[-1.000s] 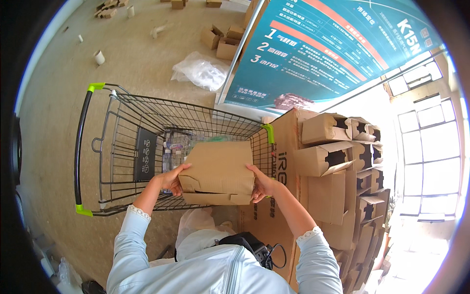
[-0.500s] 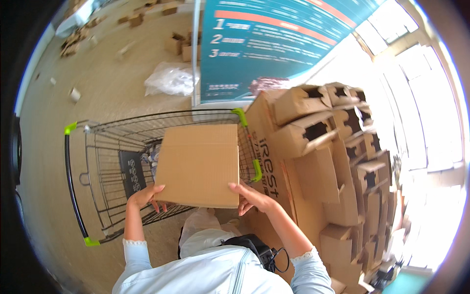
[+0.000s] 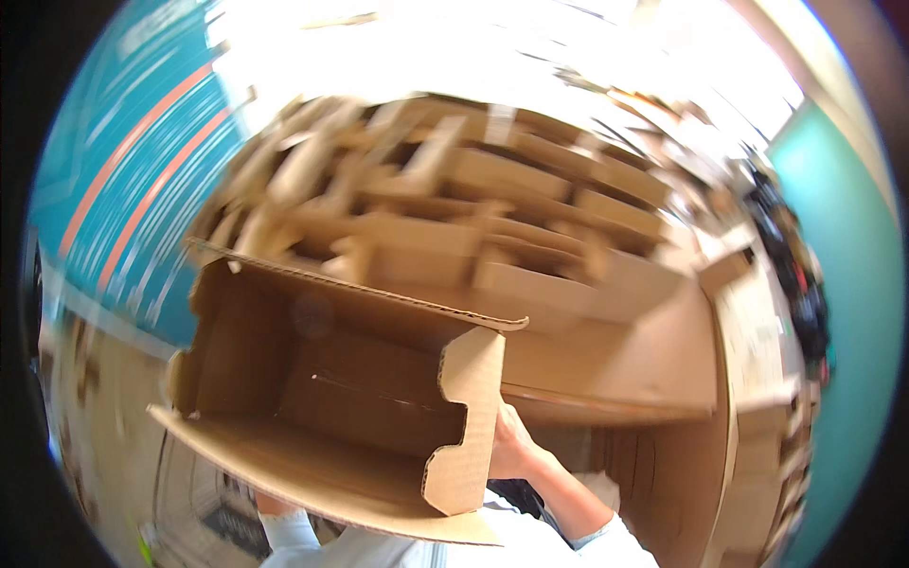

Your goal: The person places bottles into individual cardboard inserts, then places the filled inserts into a larger cardboard box.

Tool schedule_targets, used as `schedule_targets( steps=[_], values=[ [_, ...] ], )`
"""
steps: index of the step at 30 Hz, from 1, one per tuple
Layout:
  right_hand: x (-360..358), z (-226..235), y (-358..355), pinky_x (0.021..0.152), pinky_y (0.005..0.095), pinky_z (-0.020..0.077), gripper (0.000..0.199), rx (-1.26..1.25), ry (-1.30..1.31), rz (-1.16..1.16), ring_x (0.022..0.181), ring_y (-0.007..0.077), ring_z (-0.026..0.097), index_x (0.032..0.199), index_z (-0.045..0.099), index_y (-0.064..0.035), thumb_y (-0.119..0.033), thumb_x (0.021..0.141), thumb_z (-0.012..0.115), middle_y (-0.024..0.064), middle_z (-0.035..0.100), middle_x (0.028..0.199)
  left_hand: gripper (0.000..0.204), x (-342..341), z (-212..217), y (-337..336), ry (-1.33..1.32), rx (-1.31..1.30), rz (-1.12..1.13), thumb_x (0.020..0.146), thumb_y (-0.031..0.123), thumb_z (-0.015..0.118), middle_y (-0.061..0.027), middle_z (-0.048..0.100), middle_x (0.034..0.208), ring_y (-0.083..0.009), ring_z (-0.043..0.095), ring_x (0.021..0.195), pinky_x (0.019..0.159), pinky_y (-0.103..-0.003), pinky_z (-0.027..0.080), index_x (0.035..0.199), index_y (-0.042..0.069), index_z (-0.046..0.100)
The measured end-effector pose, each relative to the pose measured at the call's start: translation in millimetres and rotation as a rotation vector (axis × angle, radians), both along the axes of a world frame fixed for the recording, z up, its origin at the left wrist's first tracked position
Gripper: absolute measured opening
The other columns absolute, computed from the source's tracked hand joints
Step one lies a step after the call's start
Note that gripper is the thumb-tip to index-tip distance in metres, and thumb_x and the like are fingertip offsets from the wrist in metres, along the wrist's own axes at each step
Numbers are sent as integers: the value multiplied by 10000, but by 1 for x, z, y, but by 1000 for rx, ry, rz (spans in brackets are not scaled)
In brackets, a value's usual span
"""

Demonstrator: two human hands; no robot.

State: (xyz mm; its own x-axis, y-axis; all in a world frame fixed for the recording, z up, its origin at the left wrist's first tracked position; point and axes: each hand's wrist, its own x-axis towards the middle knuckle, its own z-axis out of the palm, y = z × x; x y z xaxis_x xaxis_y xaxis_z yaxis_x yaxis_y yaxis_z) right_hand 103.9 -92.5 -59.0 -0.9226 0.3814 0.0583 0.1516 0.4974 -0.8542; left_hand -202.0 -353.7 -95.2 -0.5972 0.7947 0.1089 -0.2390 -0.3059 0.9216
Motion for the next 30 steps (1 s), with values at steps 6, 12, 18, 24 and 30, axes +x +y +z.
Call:
schedule_targets(
  steps=[6,12,18,24,30],
  values=[
    [169,9,88,859,376,445,1046,177,439,-617,1001,301,540,1378,254,-4,-271,553,839,156,529,1174,800,117,46,253,314,89,-248,792,237,700,-141,318,1403,-253,496,1135,840,-341,472,1418,55,237],
    [342,49,147,800,351,515,1203,-75,632,-1330,1012,250,569,1442,60,-47,-268,548,834,162,474,1268,760,296,102,373,415,90,-575,828,191,649,-170,318,1449,-275,475,1205,927,-351,458,1447,56,231],
    [475,42,271,902,426,480,1261,774,86,-2035,1147,359,513,1459,-21,-43,-441,600,811,321,250,1387,760,345,79,358,449,-262,-784,784,101,648,-168,365,1423,-282,466,1222,946,-365,449,1437,57,262],
    [523,2,366,804,419,528,1295,670,-246,-2330,1186,438,440,1448,2,-32,-528,551,793,382,226,1352,674,337,56,342,687,-399,-763,814,36,661,-171,440,1370,-287,479,1209,971,-363,415,1404,56,335],
    [547,-82,391,830,474,514,1285,442,-524,-2639,1083,473,523,1453,8,-47,-490,566,826,361,246,1378,697,347,62,349,888,-540,-705,811,79,675,-215,473,1328,-302,463,1232,991,-346,389,1406,37,315]
  ],
)
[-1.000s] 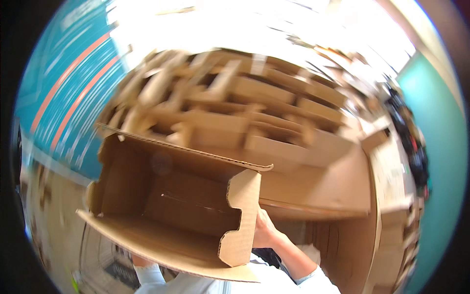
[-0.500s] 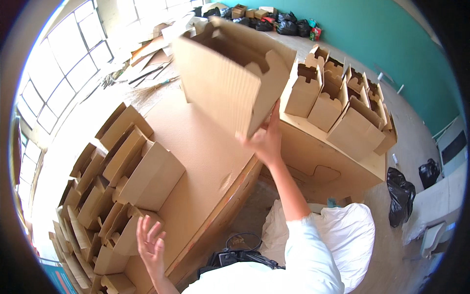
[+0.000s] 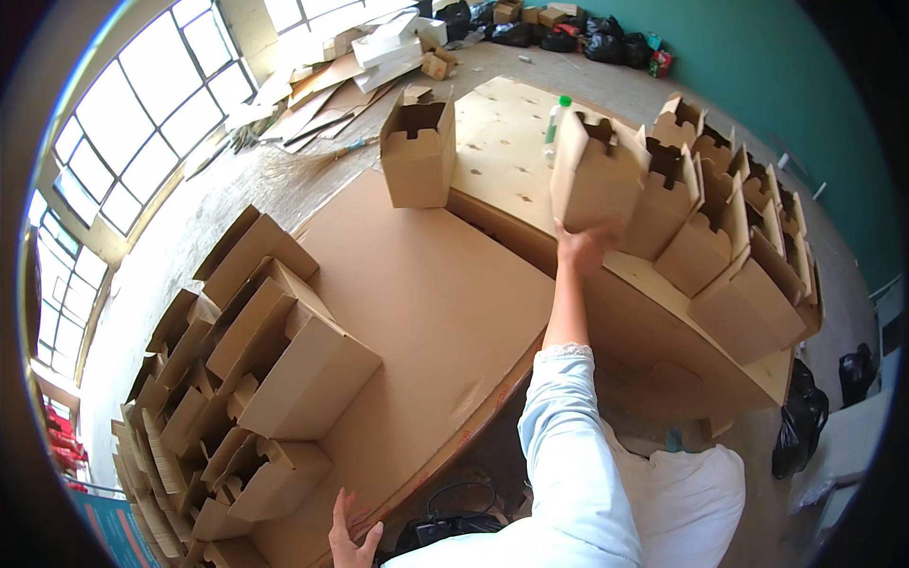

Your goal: The person places bottles into individual cardboard inserts, then places the filled inserts into a larger cardboard box.

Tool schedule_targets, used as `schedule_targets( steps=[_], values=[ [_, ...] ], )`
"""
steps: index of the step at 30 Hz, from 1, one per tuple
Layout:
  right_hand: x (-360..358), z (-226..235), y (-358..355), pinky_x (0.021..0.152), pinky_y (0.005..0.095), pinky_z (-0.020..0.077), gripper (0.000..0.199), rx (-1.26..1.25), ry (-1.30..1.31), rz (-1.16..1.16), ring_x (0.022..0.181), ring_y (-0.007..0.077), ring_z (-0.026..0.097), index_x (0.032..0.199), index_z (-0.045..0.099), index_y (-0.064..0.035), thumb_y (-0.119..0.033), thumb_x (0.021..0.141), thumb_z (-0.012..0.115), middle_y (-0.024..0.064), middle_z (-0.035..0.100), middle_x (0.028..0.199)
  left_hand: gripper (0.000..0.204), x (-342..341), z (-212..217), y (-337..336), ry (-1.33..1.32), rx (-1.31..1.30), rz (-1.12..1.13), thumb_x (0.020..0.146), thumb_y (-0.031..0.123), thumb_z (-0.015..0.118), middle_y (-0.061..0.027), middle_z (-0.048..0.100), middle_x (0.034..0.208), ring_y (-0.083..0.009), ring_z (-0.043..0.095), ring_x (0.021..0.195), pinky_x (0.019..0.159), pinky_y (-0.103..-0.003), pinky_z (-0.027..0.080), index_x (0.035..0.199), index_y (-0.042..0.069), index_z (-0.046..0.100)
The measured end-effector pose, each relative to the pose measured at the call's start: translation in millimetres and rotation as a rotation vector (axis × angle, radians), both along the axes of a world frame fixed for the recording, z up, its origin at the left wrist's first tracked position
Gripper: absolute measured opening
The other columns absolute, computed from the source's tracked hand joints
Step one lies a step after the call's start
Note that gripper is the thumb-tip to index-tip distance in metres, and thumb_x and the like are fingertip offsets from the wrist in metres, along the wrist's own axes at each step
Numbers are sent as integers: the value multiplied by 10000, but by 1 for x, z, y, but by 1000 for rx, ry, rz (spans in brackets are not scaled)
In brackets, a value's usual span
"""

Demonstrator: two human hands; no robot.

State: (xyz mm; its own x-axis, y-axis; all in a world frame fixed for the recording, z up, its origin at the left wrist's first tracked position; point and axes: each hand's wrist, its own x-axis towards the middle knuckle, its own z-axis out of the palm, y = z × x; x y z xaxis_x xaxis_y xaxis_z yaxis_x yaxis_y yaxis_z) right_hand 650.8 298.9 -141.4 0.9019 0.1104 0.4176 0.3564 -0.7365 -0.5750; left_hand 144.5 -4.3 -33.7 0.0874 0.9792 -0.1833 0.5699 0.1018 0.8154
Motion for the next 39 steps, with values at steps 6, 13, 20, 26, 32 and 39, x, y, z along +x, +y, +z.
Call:
schedule_targets(
  steps=[6,13,20,26,32,39],
  values=[
    [0,-38,9,779,471,536,1252,-96,282,5,1014,408,581,1424,26,33,-540,609,785,304,356,1301,723,4,-8,13,124,17,-41,812,122,688,-242,446,1340,-343,448,1240,1000,-364,382,1414,39,296],
    [26,-66,35,876,481,489,1059,-301,281,193,1151,372,512,1396,244,31,-626,687,677,236,377,1370,724,-7,-16,13,117,-159,-79,782,165,696,-233,424,1342,-342,521,1146,903,-381,453,1394,39,329],
    [-16,-8,-7,603,326,529,321,310,351,794,692,165,656,854,684,-3,-309,885,592,83,675,729,564,-28,-46,44,-348,63,471,844,132,638,-203,506,1282,-266,500,1197,1000,-357,381,1323,-43,399],
    [-244,2,24,873,361,484,410,194,1060,1735,1003,197,611,1152,604,-41,-367,956,453,102,640,1099,685,-8,-95,88,-390,197,605,873,94,577,-243,340,1414,-289,348,1318,1056,-345,305,1417,-56,190],
    [-327,-104,78,997,411,375,572,-49,1343,1766,1187,221,468,1300,464,-72,-505,926,442,74,534,1252,820,-7,-148,126,-275,231,763,801,86,620,-263,325,1408,-339,335,1313,1072,-377,277,1427,-61,111],
    [-344,-123,78,1004,411,367,583,-37,1387,1667,1194,223,457,1305,455,-73,-513,922,443,74,524,1260,865,-9,-146,117,-229,221,731,749,40,631,-223,376,1374,-326,387,1273,1032,-400,335,1445,-7,120]
  ],
)
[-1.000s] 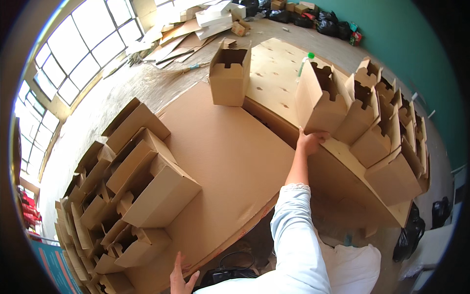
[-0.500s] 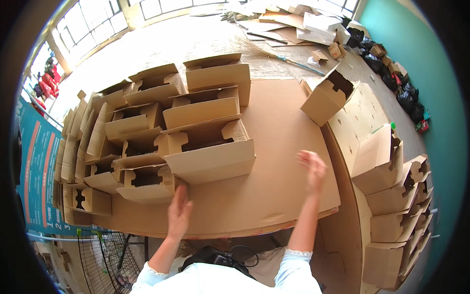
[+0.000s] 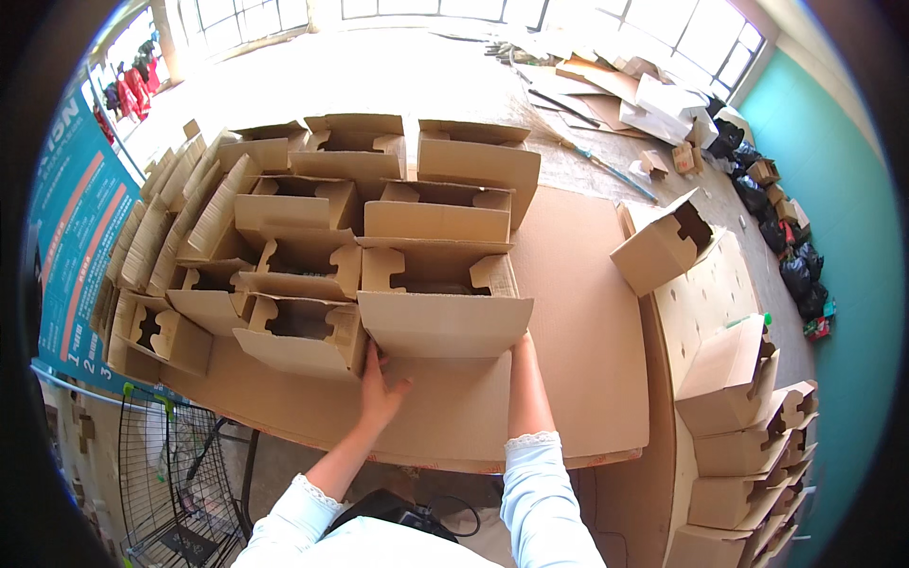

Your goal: The person places bottles into individual cardboard inserts, then places the filled inserts into a larger cardboard box.

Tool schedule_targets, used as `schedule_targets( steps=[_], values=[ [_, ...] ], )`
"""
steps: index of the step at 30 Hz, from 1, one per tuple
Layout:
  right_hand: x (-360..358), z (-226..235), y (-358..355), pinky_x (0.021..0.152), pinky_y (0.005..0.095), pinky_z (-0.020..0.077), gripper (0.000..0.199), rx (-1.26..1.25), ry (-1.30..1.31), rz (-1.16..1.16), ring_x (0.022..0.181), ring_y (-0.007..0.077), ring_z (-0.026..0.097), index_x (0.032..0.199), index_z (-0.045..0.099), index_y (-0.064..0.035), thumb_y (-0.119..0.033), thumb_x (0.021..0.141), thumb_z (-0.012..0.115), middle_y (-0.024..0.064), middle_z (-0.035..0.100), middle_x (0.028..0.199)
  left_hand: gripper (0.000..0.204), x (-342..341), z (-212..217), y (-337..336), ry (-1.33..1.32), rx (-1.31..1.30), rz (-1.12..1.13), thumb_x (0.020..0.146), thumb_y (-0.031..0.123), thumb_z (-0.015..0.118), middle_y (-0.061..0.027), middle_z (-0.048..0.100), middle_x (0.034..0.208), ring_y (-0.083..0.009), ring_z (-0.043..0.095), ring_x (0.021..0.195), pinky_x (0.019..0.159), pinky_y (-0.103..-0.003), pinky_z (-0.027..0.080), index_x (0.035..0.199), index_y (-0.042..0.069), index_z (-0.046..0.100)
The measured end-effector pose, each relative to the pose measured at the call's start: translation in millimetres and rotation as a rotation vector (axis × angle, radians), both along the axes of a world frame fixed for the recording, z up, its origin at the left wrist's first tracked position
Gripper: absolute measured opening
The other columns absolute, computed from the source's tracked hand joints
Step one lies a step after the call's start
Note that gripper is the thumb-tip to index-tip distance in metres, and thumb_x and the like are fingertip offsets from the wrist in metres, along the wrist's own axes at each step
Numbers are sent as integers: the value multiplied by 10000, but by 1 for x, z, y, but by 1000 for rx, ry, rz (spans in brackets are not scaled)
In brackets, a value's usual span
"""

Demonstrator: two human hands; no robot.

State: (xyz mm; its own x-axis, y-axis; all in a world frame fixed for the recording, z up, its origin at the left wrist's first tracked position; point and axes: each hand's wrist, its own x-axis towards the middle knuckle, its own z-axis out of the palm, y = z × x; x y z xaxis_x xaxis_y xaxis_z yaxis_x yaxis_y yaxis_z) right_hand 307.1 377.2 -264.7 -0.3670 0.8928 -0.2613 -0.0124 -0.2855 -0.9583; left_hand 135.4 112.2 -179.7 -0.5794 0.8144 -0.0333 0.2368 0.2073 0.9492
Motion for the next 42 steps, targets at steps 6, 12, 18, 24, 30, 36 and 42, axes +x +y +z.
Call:
schedule_targets(
  steps=[6,12,18,24,30,36,42],
  values=[
    [32,2,-24,1010,412,360,592,-49,51,-102,1200,224,448,1309,448,-74,-519,919,443,74,515,1266,835,7,14,-9,-73,2,-105,750,12,612,-210,371,1377,-319,392,1271,1036,-393,335,1450,24,157],
    [106,11,-81,1016,412,352,602,-118,109,-273,1206,226,439,1314,440,-75,-526,916,444,74,506,1273,737,32,16,-63,19,22,-266,780,-17,559,-204,367,1384,-307,402,1274,1052,-377,329,1433,29,221],
    [156,18,-164,1021,412,345,611,-184,155,-464,1212,227,429,1318,432,-75,-533,913,444,74,498,1280,422,-11,-28,-42,-636,125,-87,887,28,461,-136,535,1251,-268,485,1207,1050,-351,333,1308,17,441],
    [142,0,-202,1027,412,338,621,-246,204,-535,1218,229,420,1322,425,-76,-540,910,444,74,489,1287,515,-5,-12,54,-547,74,-149,987,370,368,-116,428,1376,-218,381,1282,1077,-329,273,1381,39,374],
    [140,1,-206,1033,413,331,631,-248,220,-548,1224,230,411,1327,417,-77,-547,907,445,74,480,1294,558,10,-41,45,-791,211,-182,977,400,370,-98,397,1381,-191,376,1267,1053,-312,285,1392,28,340],
    [145,3,-200,1023,412,327,598,-269,321,-505,1207,246,416,1274,443,-79,-540,894,453,89,480,1273,533,24,-27,37,-676,318,-143,964,389,404,-87,418,1347,-176,379,1254,1041,-303,292,1367,43,364],
    [153,-9,-194,1021,404,335,626,-230,326,-462,1198,235,425,1288,427,-67,-522,869,522,87,469,1295,497,28,-27,17,-737,305,-116,953,391,422,-72,447,1276,-155,408,1199,1018,-296,308,1320,57,406]
  ],
)
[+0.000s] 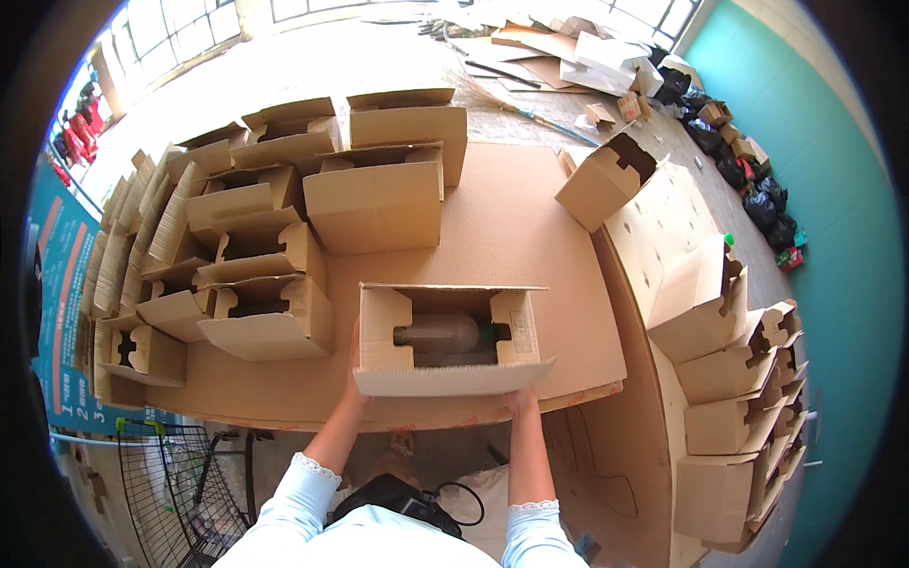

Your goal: The person places bottles into individual cardboard inserts, then places the filled inserts into a larger cardboard box.

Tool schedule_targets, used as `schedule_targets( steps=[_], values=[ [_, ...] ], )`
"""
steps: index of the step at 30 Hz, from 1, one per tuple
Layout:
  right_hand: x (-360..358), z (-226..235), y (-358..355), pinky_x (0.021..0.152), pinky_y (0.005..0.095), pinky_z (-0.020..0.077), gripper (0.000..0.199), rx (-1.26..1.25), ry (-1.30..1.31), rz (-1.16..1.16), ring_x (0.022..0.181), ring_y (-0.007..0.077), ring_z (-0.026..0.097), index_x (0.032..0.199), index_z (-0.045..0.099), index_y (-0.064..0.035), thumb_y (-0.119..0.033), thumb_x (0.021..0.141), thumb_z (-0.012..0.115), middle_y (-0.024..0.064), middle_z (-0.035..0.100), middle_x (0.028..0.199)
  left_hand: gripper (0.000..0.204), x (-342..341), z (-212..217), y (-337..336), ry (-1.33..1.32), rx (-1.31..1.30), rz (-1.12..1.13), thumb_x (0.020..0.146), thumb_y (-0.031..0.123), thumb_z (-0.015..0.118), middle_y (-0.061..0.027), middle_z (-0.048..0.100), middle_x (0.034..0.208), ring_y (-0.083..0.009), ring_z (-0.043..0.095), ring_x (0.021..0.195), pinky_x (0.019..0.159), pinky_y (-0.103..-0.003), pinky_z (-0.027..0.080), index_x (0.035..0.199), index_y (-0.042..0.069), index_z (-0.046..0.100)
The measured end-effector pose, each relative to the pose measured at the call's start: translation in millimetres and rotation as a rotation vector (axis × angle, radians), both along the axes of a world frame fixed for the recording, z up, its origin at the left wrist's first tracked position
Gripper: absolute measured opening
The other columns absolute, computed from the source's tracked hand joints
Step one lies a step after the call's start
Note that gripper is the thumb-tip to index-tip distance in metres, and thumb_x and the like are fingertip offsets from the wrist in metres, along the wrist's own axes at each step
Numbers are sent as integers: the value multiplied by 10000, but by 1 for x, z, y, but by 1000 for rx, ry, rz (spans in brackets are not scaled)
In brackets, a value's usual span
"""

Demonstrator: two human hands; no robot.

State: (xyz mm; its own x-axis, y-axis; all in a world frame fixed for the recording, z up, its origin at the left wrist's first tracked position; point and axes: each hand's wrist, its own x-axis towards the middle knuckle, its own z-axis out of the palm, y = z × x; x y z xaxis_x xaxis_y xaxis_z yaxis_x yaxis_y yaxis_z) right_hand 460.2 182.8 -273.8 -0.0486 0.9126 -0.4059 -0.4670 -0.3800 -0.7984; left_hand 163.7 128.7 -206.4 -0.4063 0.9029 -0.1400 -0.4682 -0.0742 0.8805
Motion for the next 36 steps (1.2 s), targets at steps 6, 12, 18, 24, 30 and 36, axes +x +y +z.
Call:
schedule_targets(
  steps=[6,12,18,24,30,36],
  values=[
    [8,7,-30,1031,399,323,658,-13,-21,-78,1220,230,403,1310,393,-56,-514,861,541,90,447,1318,490,1,40,-26,39,-22,-44,961,391,404,-61,455,1244,-141,440,1151,985,-290,346,1325,63,399],
    [14,37,-65,1041,394,312,695,-17,-56,-88,1242,226,380,1332,360,-46,-506,852,560,92,424,1342,520,0,58,-53,82,90,14,981,365,352,-64,443,1292,-140,468,1149,965,-284,385,1409,75,299],
    [-3,74,-78,1051,389,300,734,23,-109,1,1264,221,358,1355,326,-35,-498,843,578,94,401,1366,511,-26,114,-101,-54,46,39,979,368,355,-68,457,1276,-150,477,1136,947,-307,400,1392,69,315],
    [-90,116,-94,1061,384,289,777,96,-153,271,1287,217,335,1377,292,-25,-491,835,597,97,379,1389,492,-82,128,-216,-84,47,272,965,355,400,-72,487,1243,-151,505,1089,894,-315,431,1354,57,359],
    [-254,145,-146,1071,379,277,822,144,-167,757,1309,212,312,1399,258,-15,-483,826,616,99,356,1413,473,-131,116,-379,-133,-41,691,950,342,445,-76,516,1209,-152,534,1042,840,-324,463,1317,46,404],
    [-450,153,-270,1081,374,265,868,157,-194,1291,1331,208,290,1421,224,-4,-475,818,634,101,333,1437,455,-199,88,-542,-237,-156,1030,935,329,490,-79,546,1175,-153,562,995,786,-333,494,1280,35,449]
  ],
)
